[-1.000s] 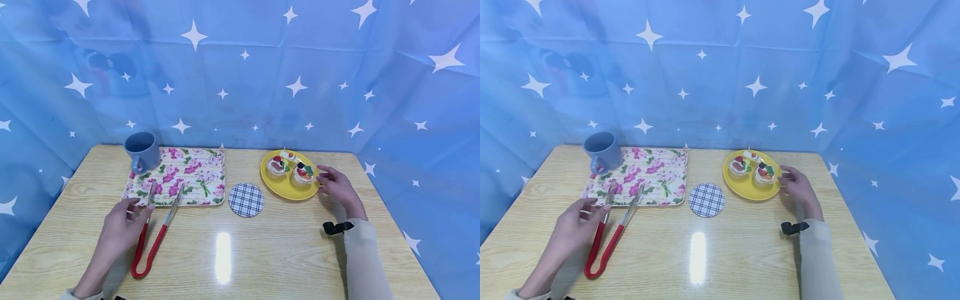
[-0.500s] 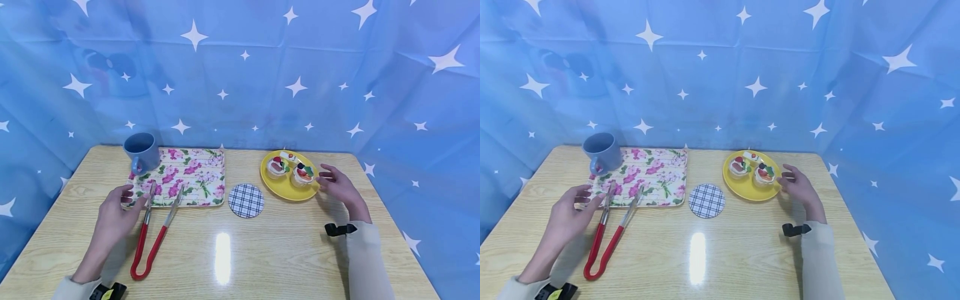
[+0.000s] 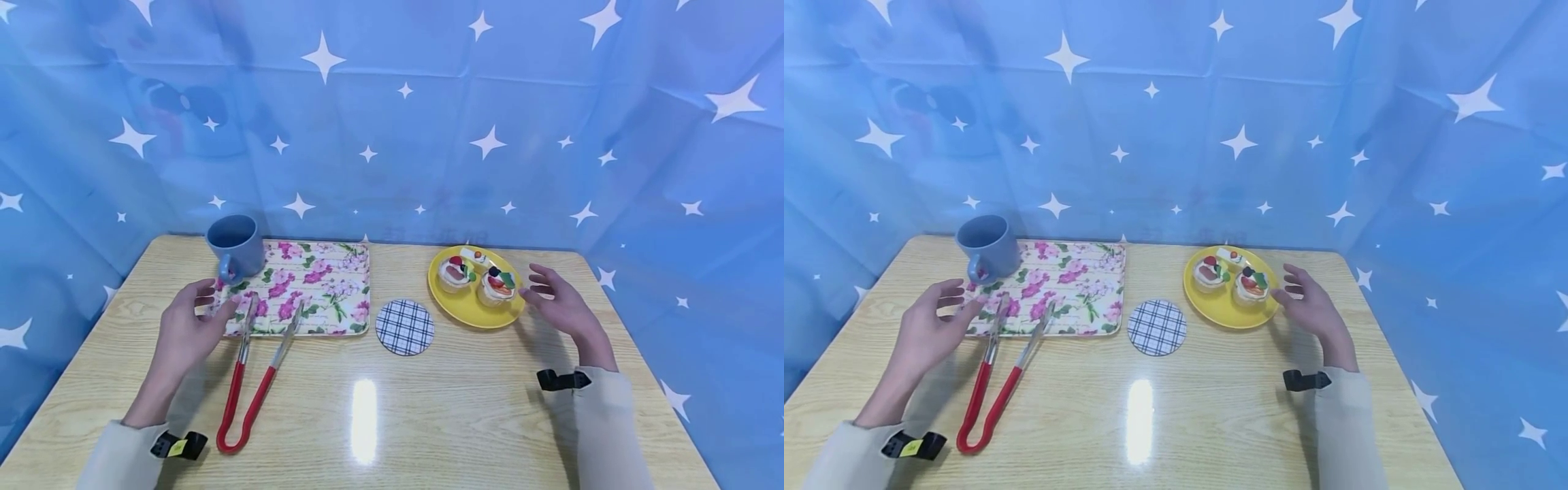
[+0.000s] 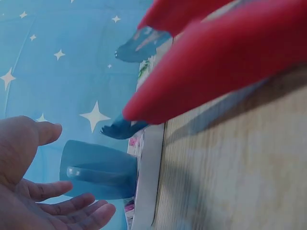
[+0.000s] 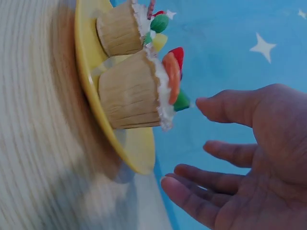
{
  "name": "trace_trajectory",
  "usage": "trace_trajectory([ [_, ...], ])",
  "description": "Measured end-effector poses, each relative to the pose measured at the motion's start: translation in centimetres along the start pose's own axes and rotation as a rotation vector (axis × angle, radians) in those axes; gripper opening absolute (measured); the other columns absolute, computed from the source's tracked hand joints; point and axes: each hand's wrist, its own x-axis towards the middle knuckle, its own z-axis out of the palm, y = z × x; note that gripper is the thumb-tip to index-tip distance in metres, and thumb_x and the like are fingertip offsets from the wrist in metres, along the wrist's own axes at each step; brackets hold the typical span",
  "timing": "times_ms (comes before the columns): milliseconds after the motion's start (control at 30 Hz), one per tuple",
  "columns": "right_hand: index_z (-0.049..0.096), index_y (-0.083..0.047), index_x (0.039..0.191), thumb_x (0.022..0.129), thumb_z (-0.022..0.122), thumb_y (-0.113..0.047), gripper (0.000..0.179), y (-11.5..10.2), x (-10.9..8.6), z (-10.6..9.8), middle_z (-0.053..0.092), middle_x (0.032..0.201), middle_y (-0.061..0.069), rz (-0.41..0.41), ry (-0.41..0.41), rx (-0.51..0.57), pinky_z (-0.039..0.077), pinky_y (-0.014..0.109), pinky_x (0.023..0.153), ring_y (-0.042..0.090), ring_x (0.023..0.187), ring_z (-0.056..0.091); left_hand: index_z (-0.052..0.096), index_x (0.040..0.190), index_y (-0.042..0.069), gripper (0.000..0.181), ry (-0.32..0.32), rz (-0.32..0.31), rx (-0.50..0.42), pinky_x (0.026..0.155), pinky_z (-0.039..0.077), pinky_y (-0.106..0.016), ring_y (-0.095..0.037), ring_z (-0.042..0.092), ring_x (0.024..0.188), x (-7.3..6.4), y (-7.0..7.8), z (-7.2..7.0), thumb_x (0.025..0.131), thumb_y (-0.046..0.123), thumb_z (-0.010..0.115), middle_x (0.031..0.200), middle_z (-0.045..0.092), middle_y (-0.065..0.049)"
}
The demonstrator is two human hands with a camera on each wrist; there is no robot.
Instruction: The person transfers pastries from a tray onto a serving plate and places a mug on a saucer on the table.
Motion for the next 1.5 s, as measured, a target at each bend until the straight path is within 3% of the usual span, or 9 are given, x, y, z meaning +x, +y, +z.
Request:
trace_trajectory([
  [433, 0.014, -0.019, 0.166, 0.102, 0.057, -0.050, 0.083, -2.2, -1.0, 0.0, 0.025, 0.166, 0.026, -0.062, 0.025, -0.001, 0.041, 0.064, 0.109, 0.051, 0.148, 0.031, 0.036, 0.155, -0.003, 0.075, -0.043, -0.001, -0.078, 0.097, 0.048, -0.067, -0.051, 0.051, 0.129, 2.3, -1.4, 0.0, 0.102, 0.045, 0.060, 0.140, 0.054, -0.033],
  [767, 0.022, -0.019, 0.165, 0.099, 0.064, -0.049, 0.084, -4.3, -1.7, 1.5, 0.030, 0.165, 0.020, -0.156, 0.073, -0.017, 0.042, 0.062, 0.110, 0.046, 0.146, 0.038, 0.047, 0.150, 0.003, 0.065, -0.037, -0.018, -0.107, 0.099, 0.048, -0.063, -0.043, 0.054, 0.129, 3.0, -2.0, 0.6, 0.102, 0.046, 0.059, 0.135, 0.059, -0.024],
  [833, 0.025, -0.018, 0.164, 0.098, 0.066, -0.048, 0.083, -4.5, -1.7, 1.9, 0.033, 0.164, 0.020, -0.184, 0.084, -0.011, 0.042, 0.062, 0.110, 0.044, 0.145, 0.039, 0.049, 0.148, 0.003, 0.064, -0.038, -0.020, -0.111, 0.097, 0.049, -0.059, -0.041, 0.054, 0.128, 3.1, -2.0, 0.7, 0.103, 0.046, 0.058, 0.135, 0.059, -0.024],
  [933, 0.027, -0.015, 0.163, 0.098, 0.067, -0.046, 0.082, -4.7, -1.6, 2.5, 0.034, 0.163, 0.021, -0.222, 0.094, -0.001, 0.043, 0.060, 0.109, 0.043, 0.145, 0.040, 0.051, 0.146, 0.002, 0.061, -0.036, -0.020, -0.114, 0.092, 0.051, -0.043, -0.040, 0.055, 0.127, 3.3, -2.1, 0.9, 0.103, 0.045, 0.058, 0.135, 0.060, -0.023],
  [1067, 0.028, -0.013, 0.163, 0.098, 0.068, -0.043, 0.081, -4.7, -1.5, 3.4, 0.037, 0.161, 0.022, -0.255, 0.098, 0.001, 0.045, 0.059, 0.108, 0.042, 0.142, 0.043, 0.054, 0.144, 0.002, 0.060, -0.030, -0.029, -0.122, 0.084, 0.045, -0.024, -0.038, 0.056, 0.127, 3.6, -2.2, 1.0, 0.103, 0.046, 0.058, 0.135, 0.061, -0.023],
  [1300, 0.030, -0.009, 0.161, 0.098, 0.070, -0.040, 0.081, -4.9, -1.7, 4.4, 0.045, 0.154, 0.022, -0.296, 0.086, -0.005, 0.047, 0.058, 0.106, 0.040, 0.136, 0.050, 0.058, 0.139, 0.003, 0.057, -0.018, -0.051, -0.165, 0.089, 0.047, -0.021, -0.035, 0.057, 0.130, 4.3, -2.3, 1.2, 0.103, 0.046, 0.058, 0.139, 0.061, -0.020],
  [1500, 0.032, -0.012, 0.161, 0.096, 0.071, -0.043, 0.082, -5.1, -1.9, 4.9, 0.041, 0.156, 0.022, -0.277, 0.095, -0.045, 0.046, 0.059, 0.107, 0.041, 0.137, 0.048, 0.061, 0.137, 0.003, 0.053, -0.031, -0.068, -0.223, 0.086, 0.049, -0.011, -0.008, 0.060, 0.114, 5.0, -2.3, 1.6, 0.104, 0.045, 0.057, 0.134, 0.062, -0.016],
])
